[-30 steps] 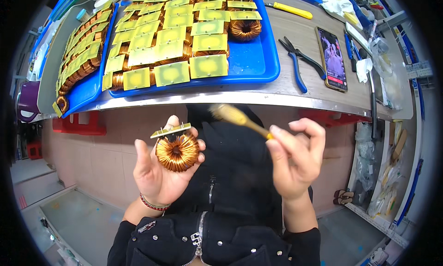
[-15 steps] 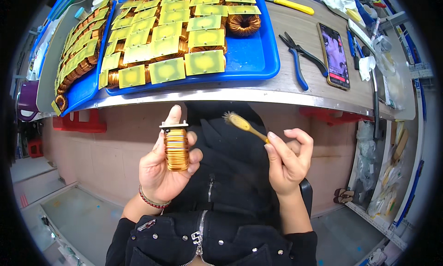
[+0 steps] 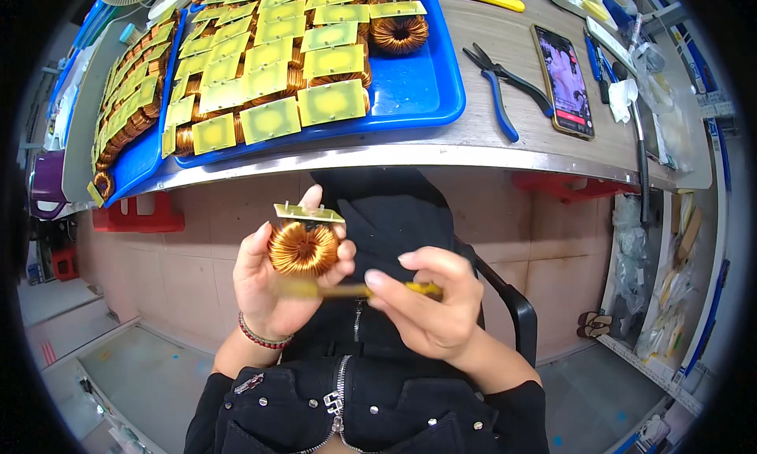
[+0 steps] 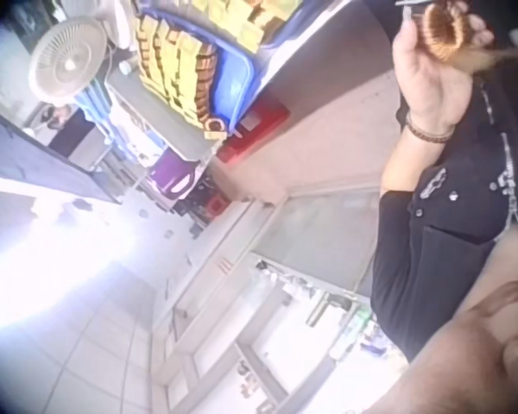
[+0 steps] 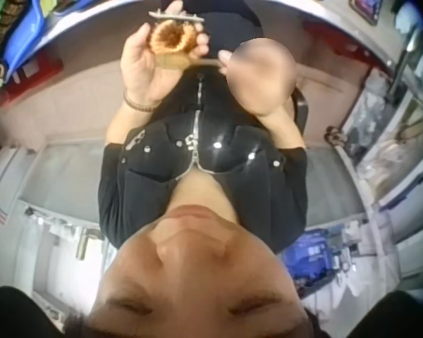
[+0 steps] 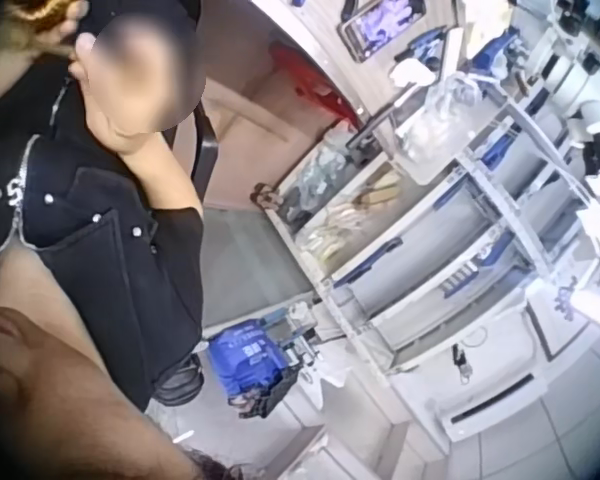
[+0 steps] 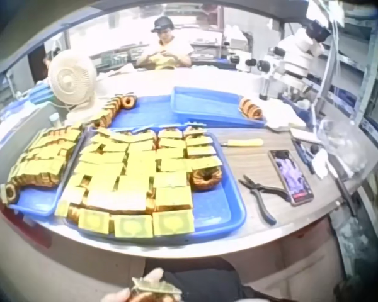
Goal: The person cleans copper wire coils on small square circuit boards using a brush and pliers. They pick up each component from a blue tray, brush the copper windings, and occasionally use pliers to adjust the metal leads before placing the item back on the tray.
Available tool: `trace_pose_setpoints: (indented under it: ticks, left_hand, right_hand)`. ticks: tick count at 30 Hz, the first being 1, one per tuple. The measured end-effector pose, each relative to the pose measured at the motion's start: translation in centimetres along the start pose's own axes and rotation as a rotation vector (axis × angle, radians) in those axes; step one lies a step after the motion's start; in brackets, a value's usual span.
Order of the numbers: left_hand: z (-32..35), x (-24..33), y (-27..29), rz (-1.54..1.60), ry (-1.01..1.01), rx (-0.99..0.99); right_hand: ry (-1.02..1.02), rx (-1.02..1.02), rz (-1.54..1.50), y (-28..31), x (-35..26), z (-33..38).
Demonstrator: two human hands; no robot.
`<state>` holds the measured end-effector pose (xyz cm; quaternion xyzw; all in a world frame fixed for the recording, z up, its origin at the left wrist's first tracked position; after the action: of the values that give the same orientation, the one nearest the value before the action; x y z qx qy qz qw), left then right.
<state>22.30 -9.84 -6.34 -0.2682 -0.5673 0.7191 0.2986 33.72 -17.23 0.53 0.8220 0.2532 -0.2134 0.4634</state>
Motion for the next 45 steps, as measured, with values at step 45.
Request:
trace_pose_setpoints:
  ticks: [45]
  left_hand:
    - [-0.9,-0.1,-2.4,0.013,-0.046,-0.158]
  right_hand:
    - [0.013,0.169,0.183,5.7,1.3,-3.1]
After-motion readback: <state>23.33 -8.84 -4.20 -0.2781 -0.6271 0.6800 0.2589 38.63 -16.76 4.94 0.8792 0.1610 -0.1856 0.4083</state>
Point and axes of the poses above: each hand's wrist, its own z-axis away from the middle knuckle, its own y-axis out of the back of the hand, x = y × z, the point moved 9 cm from there along -z, towards the middle knuckle, and after that the axes turned 14 degrees about z, right-handed, at the moved point
